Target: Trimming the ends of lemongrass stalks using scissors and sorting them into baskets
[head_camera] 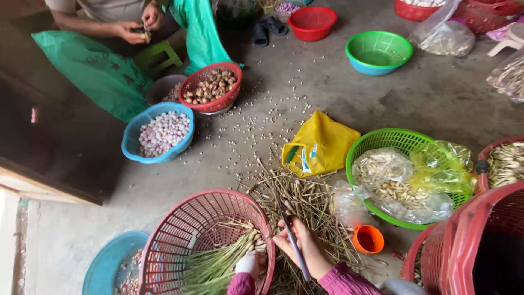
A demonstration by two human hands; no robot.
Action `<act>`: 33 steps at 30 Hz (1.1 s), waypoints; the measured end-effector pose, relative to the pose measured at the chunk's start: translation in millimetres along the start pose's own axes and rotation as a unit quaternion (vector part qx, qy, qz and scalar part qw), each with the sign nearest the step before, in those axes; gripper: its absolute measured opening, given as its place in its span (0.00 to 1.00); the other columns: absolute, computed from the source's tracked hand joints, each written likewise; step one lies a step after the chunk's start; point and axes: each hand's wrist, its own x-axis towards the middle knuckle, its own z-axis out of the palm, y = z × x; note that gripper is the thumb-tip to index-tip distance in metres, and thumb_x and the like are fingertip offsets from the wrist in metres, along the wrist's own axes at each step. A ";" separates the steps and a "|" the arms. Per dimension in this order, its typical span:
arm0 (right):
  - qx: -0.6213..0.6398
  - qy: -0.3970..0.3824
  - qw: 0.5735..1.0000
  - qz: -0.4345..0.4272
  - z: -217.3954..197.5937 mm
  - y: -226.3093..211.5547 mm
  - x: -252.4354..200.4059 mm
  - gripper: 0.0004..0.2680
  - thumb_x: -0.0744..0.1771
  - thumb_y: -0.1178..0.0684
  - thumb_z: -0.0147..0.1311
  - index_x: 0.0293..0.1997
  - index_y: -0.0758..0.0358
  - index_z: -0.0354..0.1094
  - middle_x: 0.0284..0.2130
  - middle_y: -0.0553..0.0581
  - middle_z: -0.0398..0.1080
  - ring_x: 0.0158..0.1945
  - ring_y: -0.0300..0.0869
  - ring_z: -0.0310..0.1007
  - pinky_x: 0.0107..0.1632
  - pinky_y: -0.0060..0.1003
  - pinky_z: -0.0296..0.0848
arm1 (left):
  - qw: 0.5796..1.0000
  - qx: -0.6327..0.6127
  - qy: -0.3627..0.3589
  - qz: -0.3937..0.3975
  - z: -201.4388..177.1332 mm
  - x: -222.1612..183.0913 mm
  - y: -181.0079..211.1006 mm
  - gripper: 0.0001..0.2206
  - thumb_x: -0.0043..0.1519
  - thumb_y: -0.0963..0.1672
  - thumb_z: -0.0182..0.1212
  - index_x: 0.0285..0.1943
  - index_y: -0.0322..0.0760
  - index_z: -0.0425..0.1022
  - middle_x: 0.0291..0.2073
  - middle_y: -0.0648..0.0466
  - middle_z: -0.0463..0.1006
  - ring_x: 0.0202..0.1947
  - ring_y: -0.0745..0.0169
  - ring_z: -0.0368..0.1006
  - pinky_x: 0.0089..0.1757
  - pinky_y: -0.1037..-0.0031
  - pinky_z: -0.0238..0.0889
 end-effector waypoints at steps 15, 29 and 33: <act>-0.038 -0.017 0.999 0.022 -5.7 -3.1 -2.7 0.14 0.66 0.46 0.62 0.54 0.53 0.66 0.33 0.48 0.74 0.31 0.37 0.78 0.38 0.32 0.85 | 0.985 -0.153 0.082 -0.009 -23.8 -13.9 -5.9 0.07 0.66 0.49 0.55 0.45 0.58 0.81 0.40 0.63 0.85 0.38 0.70 0.80 0.47 0.73 0.73; -0.260 -0.055 0.959 -0.096 -17.0 5.4 -10.7 0.22 0.66 0.32 0.54 0.62 0.52 0.62 0.27 0.50 0.66 0.29 0.38 0.70 0.29 0.35 0.73 | 0.753 -0.578 0.185 0.255 -204.5 -187.1 47.9 0.08 0.62 0.39 0.67 0.48 0.35 0.86 0.25 0.64 0.69 0.24 0.76 0.56 0.27 0.83 0.49; -0.279 -0.045 0.955 -0.093 -14.9 -14.9 -19.2 0.21 0.66 0.33 0.57 0.60 0.51 0.64 0.22 0.47 0.66 0.25 0.37 0.69 0.29 0.36 0.70 | 0.802 -0.495 0.213 0.258 -207.4 -201.4 61.9 0.09 0.61 0.38 0.67 0.48 0.39 0.87 0.31 0.62 0.83 0.27 0.75 0.66 0.30 0.81 0.60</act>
